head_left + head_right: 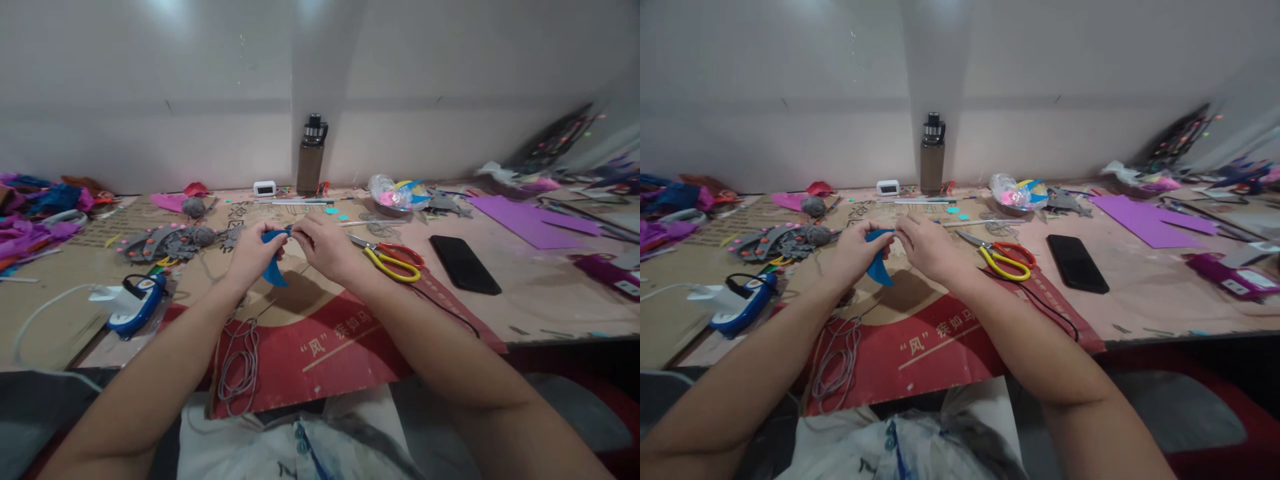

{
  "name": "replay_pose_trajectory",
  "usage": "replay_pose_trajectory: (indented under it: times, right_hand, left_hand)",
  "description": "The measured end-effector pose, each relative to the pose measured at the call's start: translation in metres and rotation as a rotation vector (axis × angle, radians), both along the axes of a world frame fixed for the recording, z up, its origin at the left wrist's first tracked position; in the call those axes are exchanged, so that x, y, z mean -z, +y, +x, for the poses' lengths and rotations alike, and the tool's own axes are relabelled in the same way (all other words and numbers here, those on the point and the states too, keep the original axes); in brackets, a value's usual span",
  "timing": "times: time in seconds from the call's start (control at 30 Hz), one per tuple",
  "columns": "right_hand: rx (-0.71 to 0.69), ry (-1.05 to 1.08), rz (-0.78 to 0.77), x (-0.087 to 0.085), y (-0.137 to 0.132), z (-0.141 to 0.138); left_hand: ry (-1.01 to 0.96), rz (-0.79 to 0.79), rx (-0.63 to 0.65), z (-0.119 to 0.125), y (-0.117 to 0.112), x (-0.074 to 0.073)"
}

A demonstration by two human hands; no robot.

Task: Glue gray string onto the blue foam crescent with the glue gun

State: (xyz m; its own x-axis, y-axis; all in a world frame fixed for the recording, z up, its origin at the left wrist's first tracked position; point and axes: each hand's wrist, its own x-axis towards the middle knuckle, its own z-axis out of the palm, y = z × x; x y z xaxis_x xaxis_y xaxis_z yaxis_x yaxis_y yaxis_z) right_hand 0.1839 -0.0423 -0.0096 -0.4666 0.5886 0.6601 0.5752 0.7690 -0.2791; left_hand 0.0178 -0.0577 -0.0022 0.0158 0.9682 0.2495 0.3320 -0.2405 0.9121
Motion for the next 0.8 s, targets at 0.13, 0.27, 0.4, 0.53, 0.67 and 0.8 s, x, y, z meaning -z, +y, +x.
replay_pose_trajectory:
  times: [0.13, 0.27, 0.4, 0.53, 0.67, 0.8]
  right_hand:
    - [0.033, 0.0, 0.038, 0.002, 0.006, 0.004]
    - [0.032, 0.048, 0.03, 0.001, 0.008, 0.006]
    - [0.003, 0.141, -0.071, -0.003, 0.01, 0.006]
    - [-0.028, 0.257, -0.285, -0.004, 0.012, 0.006]
    - [-0.081, 0.378, -0.404, 0.0, 0.015, 0.004]
    - [-0.143, 0.43, -0.523, 0.002, 0.015, 0.001]
  left_hand:
    - [0.048, 0.006, 0.046, 0.002, -0.003, -0.001]
    - [0.049, -0.024, 0.123, 0.002, -0.003, -0.002]
    - [-0.046, -0.084, 0.198, -0.001, 0.0, -0.001]
    - [-0.172, -0.122, 0.247, -0.003, 0.002, 0.001]
    - [-0.276, -0.137, 0.264, -0.003, 0.002, 0.002]
    - [-0.356, -0.162, 0.3, -0.002, 0.001, 0.001]
